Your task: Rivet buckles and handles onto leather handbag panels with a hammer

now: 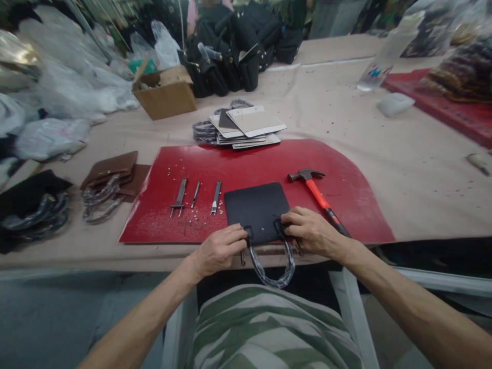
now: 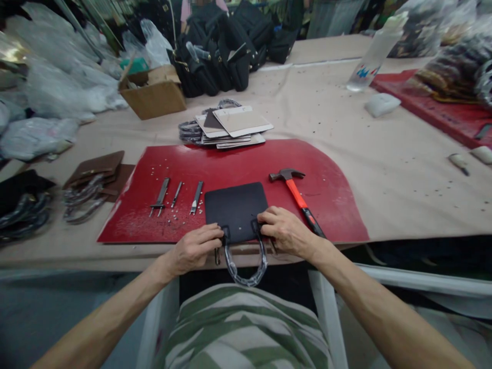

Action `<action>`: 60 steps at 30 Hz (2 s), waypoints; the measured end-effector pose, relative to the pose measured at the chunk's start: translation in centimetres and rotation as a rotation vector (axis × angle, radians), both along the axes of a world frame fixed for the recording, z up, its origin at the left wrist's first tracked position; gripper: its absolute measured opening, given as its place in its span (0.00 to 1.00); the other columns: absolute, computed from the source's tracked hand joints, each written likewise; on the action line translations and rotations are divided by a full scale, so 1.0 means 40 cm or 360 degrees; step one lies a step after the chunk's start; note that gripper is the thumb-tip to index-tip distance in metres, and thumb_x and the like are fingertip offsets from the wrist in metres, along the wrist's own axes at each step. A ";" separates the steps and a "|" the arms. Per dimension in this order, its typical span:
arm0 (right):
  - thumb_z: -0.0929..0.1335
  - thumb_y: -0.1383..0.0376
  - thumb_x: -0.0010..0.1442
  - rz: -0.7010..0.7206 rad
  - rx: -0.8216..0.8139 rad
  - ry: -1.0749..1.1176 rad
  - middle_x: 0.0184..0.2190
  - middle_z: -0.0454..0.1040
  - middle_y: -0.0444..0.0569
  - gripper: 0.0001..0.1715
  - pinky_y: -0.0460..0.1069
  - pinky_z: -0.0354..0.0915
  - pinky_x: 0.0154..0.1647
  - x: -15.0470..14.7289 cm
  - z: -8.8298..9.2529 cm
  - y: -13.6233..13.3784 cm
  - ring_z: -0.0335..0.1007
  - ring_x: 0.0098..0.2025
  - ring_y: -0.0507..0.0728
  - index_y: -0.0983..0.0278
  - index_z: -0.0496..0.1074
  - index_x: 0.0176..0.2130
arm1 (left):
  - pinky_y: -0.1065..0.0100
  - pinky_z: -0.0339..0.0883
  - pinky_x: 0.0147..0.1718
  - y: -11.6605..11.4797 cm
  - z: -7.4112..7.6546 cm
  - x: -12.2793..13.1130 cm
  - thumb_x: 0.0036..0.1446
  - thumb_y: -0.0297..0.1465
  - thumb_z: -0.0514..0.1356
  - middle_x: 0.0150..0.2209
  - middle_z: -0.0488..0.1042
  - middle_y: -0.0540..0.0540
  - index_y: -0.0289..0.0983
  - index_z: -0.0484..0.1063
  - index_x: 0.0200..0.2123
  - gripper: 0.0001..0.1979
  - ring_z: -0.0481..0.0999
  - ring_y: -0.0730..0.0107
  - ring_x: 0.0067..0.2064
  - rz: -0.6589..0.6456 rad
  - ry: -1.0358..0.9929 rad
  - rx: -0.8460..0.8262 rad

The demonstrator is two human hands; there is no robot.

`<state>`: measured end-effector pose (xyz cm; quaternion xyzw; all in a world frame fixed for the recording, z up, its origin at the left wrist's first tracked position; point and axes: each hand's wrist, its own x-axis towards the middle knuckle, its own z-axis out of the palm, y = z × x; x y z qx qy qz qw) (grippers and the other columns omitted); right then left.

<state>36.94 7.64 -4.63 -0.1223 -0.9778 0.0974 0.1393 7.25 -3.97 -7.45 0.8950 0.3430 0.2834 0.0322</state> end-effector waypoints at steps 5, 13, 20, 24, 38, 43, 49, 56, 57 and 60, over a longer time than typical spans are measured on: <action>0.60 0.74 0.65 -0.0101 -0.0128 0.0195 0.47 0.73 0.56 0.16 0.55 0.66 0.48 0.010 -0.001 -0.027 0.67 0.47 0.59 0.65 0.75 0.44 | 0.52 0.73 0.58 -0.025 -0.016 0.022 0.59 0.17 0.52 0.53 0.76 0.34 0.33 0.70 0.52 0.19 0.72 0.55 0.61 0.0124 -0.0082 0.0144; 0.65 0.57 0.67 -0.0543 -0.0107 0.0252 0.59 0.65 0.64 0.26 0.67 0.63 0.59 -0.021 -0.039 -0.076 0.61 0.60 0.70 0.69 0.69 0.58 | 0.49 0.71 0.60 -0.013 -0.001 0.025 0.60 0.20 0.53 0.58 0.72 0.33 0.34 0.67 0.56 0.21 0.68 0.53 0.64 0.0278 -0.0054 -0.0027; 0.65 0.54 0.67 -0.0588 0.0102 0.0300 0.63 0.62 0.63 0.29 0.68 0.65 0.57 -0.044 -0.084 -0.041 0.60 0.62 0.72 0.69 0.67 0.59 | 0.52 0.70 0.61 -0.003 0.008 0.040 0.62 0.21 0.53 0.57 0.73 0.36 0.35 0.69 0.54 0.18 0.71 0.57 0.62 0.0399 -0.0249 -0.0196; 0.68 0.49 0.61 -0.0561 0.0104 0.0264 0.64 0.61 0.64 0.39 0.68 0.65 0.56 -0.045 -0.084 -0.040 0.59 0.63 0.74 0.68 0.64 0.62 | 0.56 0.71 0.60 0.003 0.000 0.057 0.62 0.20 0.53 0.56 0.74 0.36 0.34 0.71 0.53 0.18 0.72 0.59 0.61 0.0482 -0.0460 -0.0237; 0.68 0.53 0.62 -0.0658 0.0019 0.0209 0.65 0.61 0.61 0.34 0.69 0.61 0.60 -0.055 -0.072 -0.049 0.57 0.65 0.73 0.67 0.66 0.61 | 0.62 0.68 0.37 0.226 0.152 -0.115 0.54 0.45 0.65 0.31 0.80 0.38 0.37 0.77 0.27 0.17 0.80 0.53 0.38 0.1761 0.0295 -0.1184; 0.68 0.54 0.62 -0.0682 -0.0068 0.0180 0.64 0.62 0.61 0.33 0.68 0.59 0.62 -0.059 -0.059 -0.055 0.56 0.65 0.72 0.68 0.67 0.61 | 0.65 0.65 0.30 0.265 0.143 -0.112 0.51 0.36 0.65 0.21 0.76 0.40 0.37 0.72 0.17 0.15 0.78 0.57 0.30 0.1756 0.0350 -0.1339; 0.69 0.56 0.61 -0.0710 -0.0164 0.0161 0.64 0.62 0.61 0.33 0.67 0.57 0.64 -0.061 -0.046 -0.062 0.54 0.66 0.72 0.68 0.67 0.61 | 0.71 0.67 0.22 0.201 0.133 -0.146 0.49 0.37 0.67 0.19 0.73 0.48 0.35 0.71 0.25 0.12 0.73 0.69 0.21 0.1612 -0.0997 -0.1646; 0.70 0.57 0.60 -0.0726 -0.0221 0.0169 0.65 0.62 0.60 0.33 0.67 0.55 0.65 -0.064 -0.041 -0.067 0.52 0.67 0.71 0.68 0.67 0.61 | 0.71 0.77 0.27 0.095 0.104 -0.047 0.43 0.39 0.75 0.30 0.78 0.50 0.35 0.69 0.36 0.24 0.80 0.70 0.29 0.1034 -0.2159 -0.1441; 0.70 0.56 0.60 -0.0722 -0.0224 0.0176 0.65 0.62 0.60 0.33 0.67 0.55 0.65 -0.064 -0.041 -0.068 0.52 0.67 0.71 0.68 0.67 0.61 | 0.70 0.78 0.29 0.090 0.098 -0.026 0.43 0.38 0.75 0.30 0.78 0.50 0.35 0.68 0.38 0.24 0.81 0.69 0.30 0.0975 -0.2230 -0.1429; 0.70 0.56 0.61 -0.0719 -0.0237 0.0179 0.64 0.62 0.61 0.33 0.67 0.55 0.65 -0.066 -0.038 -0.069 0.52 0.67 0.71 0.68 0.68 0.61 | 0.68 0.79 0.31 0.083 0.080 0.025 0.46 0.37 0.75 0.32 0.80 0.50 0.37 0.68 0.41 0.25 0.83 0.64 0.34 0.0856 -0.2341 -0.1430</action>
